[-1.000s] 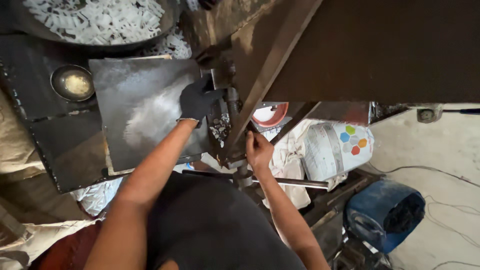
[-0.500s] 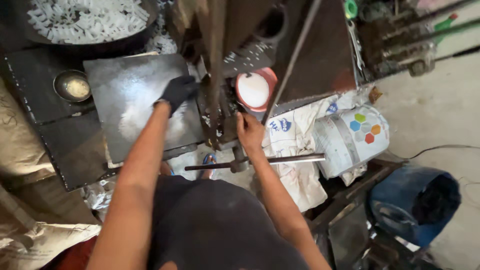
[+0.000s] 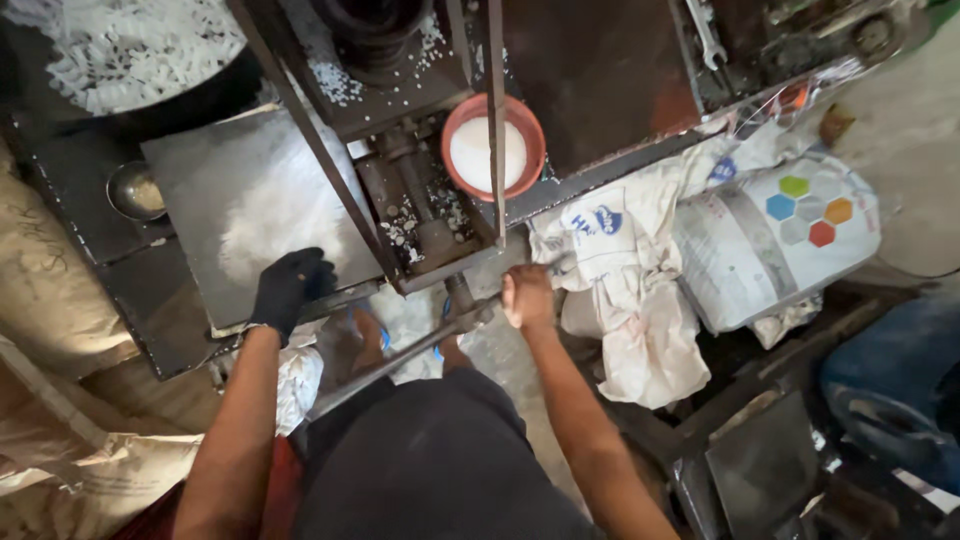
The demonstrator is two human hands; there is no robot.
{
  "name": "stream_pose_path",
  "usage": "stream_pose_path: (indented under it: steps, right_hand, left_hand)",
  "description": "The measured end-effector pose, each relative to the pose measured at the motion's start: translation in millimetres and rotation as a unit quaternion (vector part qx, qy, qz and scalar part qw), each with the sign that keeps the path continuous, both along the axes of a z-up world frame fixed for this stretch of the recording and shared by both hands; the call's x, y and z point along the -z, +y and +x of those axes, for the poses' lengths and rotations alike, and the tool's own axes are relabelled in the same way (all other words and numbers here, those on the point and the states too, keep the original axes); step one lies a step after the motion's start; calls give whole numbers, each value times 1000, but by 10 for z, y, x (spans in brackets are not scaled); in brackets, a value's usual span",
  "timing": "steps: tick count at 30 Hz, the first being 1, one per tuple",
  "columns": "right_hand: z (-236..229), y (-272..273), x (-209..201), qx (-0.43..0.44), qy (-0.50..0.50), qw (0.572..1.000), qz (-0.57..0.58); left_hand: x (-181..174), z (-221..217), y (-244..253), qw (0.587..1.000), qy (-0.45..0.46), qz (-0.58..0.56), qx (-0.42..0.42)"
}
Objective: The person operates a manual press machine by repeatedly pulling a lever to compress a metal block. They remove the block, place it on a metal plate, and repeat the cycle. The person wears a glove on the left hand and is barefoot.
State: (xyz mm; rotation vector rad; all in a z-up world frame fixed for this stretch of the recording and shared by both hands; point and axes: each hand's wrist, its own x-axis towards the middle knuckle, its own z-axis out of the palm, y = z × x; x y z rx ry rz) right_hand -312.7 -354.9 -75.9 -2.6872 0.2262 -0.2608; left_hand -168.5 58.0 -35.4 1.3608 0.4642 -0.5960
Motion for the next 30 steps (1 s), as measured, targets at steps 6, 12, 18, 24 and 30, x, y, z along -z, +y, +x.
stream_pose_path:
  steps: [6,12,18,24,30]
  right_hand:
    - [-185,505,1018,181,133,776,589]
    - [-300,283,637,379,-29,573,726]
    - [259,-1228,-52,495,-232,513,662]
    - [566,-1686,147,604,-24,537,589]
    - [828,-1652,600,793,65,590,136]
  left_hand:
    - [360,-94,73,965,-18,-4,261]
    - [831,-327,269,736,-49,119,665]
    - [1038,-274,1003,700,27,233,674]
    - [997,-83,722,743,53,273,609]
    - [1044,98,32,775,56,270,568]
